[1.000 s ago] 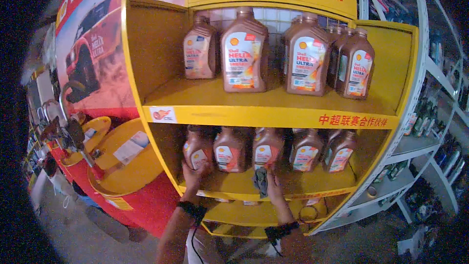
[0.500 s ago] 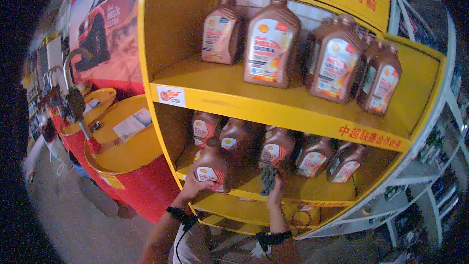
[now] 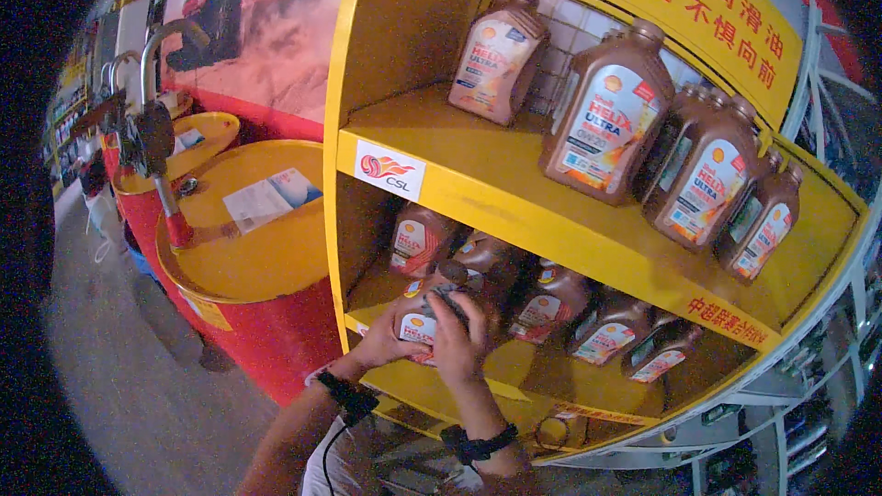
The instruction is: The person wipes the front edge of a yellow display shelf with a cloth, then picks up a brown motor oil bottle and wipes it thoroughly with the cloth before placing it back on the shelf. The person repeats this process with another bottle.
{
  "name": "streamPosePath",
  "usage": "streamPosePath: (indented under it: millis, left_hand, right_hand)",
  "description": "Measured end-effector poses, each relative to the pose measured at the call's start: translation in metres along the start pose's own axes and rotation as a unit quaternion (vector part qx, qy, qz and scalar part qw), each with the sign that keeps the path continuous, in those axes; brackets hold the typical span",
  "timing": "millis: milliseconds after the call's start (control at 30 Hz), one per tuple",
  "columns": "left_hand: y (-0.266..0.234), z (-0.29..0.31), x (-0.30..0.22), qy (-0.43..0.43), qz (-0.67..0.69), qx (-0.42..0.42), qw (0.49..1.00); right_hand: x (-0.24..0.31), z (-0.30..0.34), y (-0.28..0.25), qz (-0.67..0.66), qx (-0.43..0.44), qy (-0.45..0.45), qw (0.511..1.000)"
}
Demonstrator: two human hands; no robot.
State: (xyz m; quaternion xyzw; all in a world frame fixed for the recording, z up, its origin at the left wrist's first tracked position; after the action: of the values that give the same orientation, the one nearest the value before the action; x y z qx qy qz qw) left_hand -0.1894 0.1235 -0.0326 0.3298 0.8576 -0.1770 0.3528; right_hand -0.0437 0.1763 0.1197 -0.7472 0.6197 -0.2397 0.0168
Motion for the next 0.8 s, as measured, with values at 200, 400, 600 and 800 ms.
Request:
streamPosePath:
  millis: [200,400,600,800]
  left_hand:
    - [-0.006,-0.001,-0.002,-0.003,-0.063,-0.036,0.997]
    - [-0.004,-0.006,0.009,-0.027,-0.019,-0.046,0.998]
    - [-0.004,0.005,-0.007,-0.076,0.047,-0.083,0.993]
    - [0.015,0.049,-0.092,-0.093,-0.120,-0.080,0.985]
  right_hand:
    - [-0.006,0.007,0.012,0.022,-0.011,0.004,1.000]
    - [-0.077,0.045,-0.008,-0.059,-0.089,0.164,0.981]
    - [-0.045,0.029,-0.014,-0.066,-0.011,0.150,0.986]
    - [0.003,0.043,-0.060,-0.046,-0.007,0.087,0.995]
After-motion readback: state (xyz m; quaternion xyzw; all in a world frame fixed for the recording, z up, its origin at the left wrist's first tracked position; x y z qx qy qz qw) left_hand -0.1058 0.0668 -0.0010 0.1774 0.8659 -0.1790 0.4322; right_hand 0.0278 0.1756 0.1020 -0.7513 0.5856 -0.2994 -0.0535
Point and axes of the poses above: each hand's wrist, its own z-axis away from the middle knuckle, its own y-axis out of the palm, x = y × z, the point moved 10 cm from there along -z, towards the middle knuckle, and after that the axes turned 14 degrees about y, right-handed, at the moved point
